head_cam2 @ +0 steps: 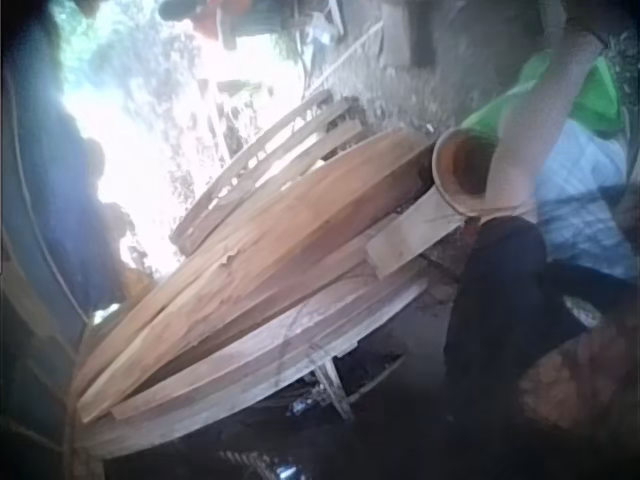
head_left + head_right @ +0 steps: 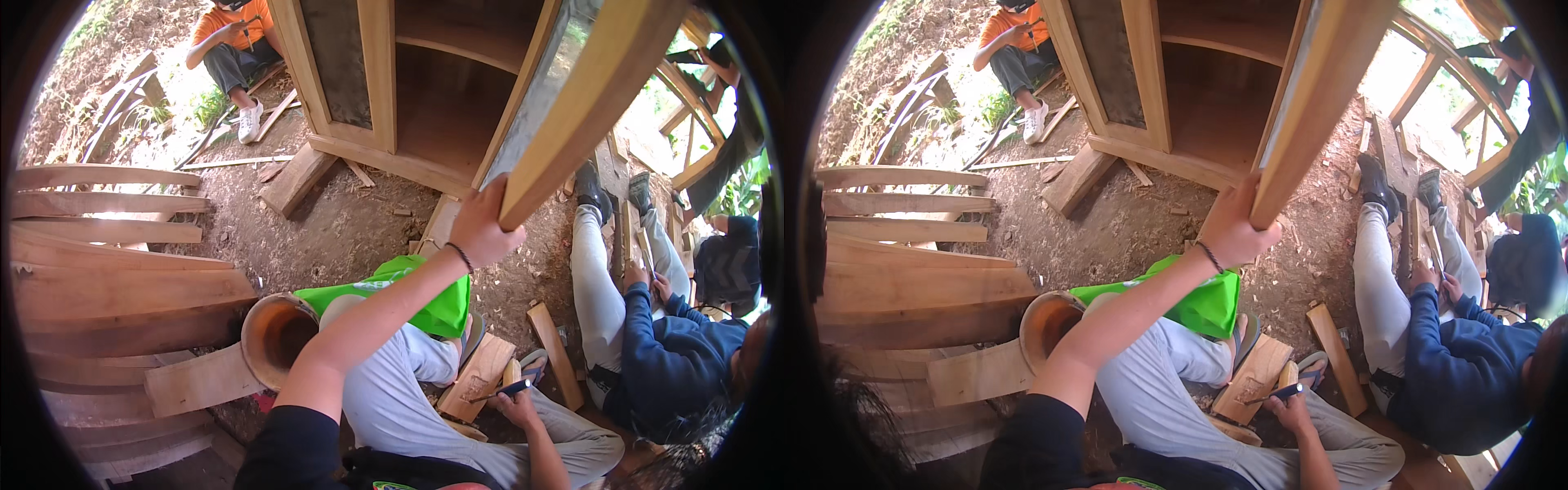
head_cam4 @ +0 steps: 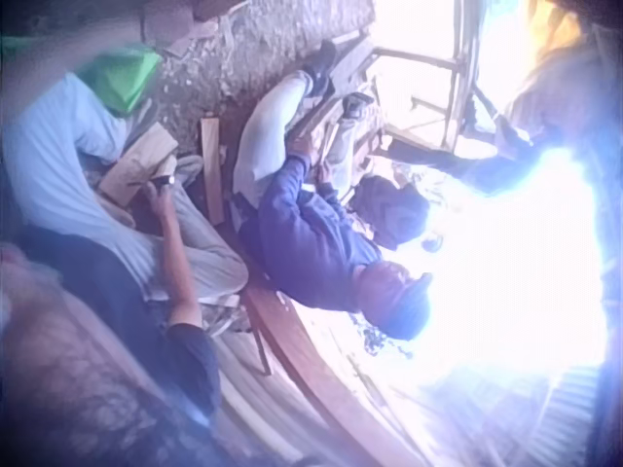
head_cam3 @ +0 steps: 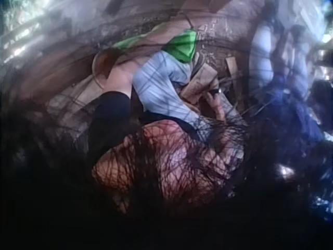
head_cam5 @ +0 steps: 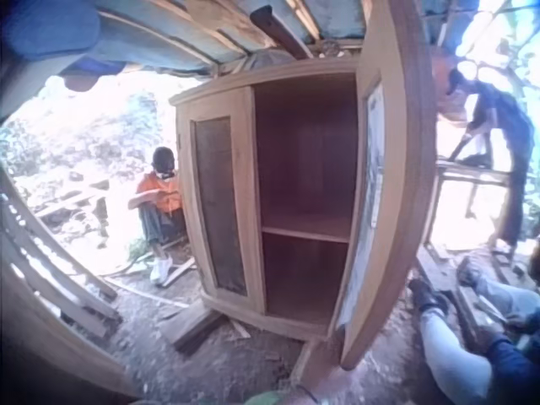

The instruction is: The person carves a design into a wooden block using a chisel and a wooden mallet while other people work on wood projects in the background.

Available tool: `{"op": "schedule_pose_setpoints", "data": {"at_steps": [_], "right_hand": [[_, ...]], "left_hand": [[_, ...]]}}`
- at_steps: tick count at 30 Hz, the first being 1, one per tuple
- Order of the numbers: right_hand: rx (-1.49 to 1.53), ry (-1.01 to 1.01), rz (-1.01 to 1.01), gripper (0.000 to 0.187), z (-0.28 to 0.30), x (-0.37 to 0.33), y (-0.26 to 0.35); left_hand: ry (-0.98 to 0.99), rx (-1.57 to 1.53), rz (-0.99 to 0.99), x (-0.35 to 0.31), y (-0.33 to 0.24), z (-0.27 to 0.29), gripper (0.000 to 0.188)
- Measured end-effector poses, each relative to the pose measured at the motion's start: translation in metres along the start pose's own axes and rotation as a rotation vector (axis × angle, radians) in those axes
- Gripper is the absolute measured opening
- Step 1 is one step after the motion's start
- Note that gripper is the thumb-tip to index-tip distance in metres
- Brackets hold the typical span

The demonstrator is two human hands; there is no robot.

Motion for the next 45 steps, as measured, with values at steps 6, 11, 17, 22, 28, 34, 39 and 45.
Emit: {"op": "schedule_pose_setpoints", "data": {"at_steps": [6, 11, 17, 22, 28, 34, 39, 45], "right_hand": [[-0.029, -0.033, 0.114, 0.027, -0.003, -0.010, 0.046], [-0.141, -0.031, 0.090, 0.031, -0.001, -0.011, 0.053], [-0.219, -0.027, 0.077, 0.034, -0.003, -0.011, 0.057], [-0.194, -0.051, -0.014, 0.031, -0.002, -0.015, 0.067], [-0.204, -0.040, 0.023, 0.030, 0.000, -0.012, 0.059], [-0.189, -0.051, 0.055, 0.026, -0.002, -0.014, 0.068], [-0.130, -0.008, -0.055, 0.027, 0.000, -0.006, 0.045], [-0.249, -0.043, 0.123, 0.033, -0.003, -0.011, 0.075]], "left_hand": [[-0.074, 0.012, 0.011, -0.005, -0.006, -0.015, 0.067], [-0.073, 0.004, 0.017, -0.005, -0.003, -0.016, 0.071], [-0.159, -0.131, 0.083, -0.012, 0.011, -0.017, 0.072], [-0.106, -0.225, 0.119, -0.011, 0.009, -0.019, 0.072], [-0.061, -0.285, 0.156, -0.010, 0.017, -0.020, 0.069], [-0.063, -0.351, 0.130, -0.010, 0.015, -0.015, 0.066], [-0.096, -0.291, 0.161, -0.010, 0.007, -0.021, 0.067], [-0.179, -0.245, 0.088, -0.011, 0.007, -0.022, 0.064]]}}
Point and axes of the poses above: each hand's wrist, its own x-axis towards the middle knuckle, its own z-axis out of the back of the hand, y = z × x, the point moved 6 cm from there along x, towards the middle knuckle, and after that the axes turned 14 degrees about x, right-handed, at the moved point
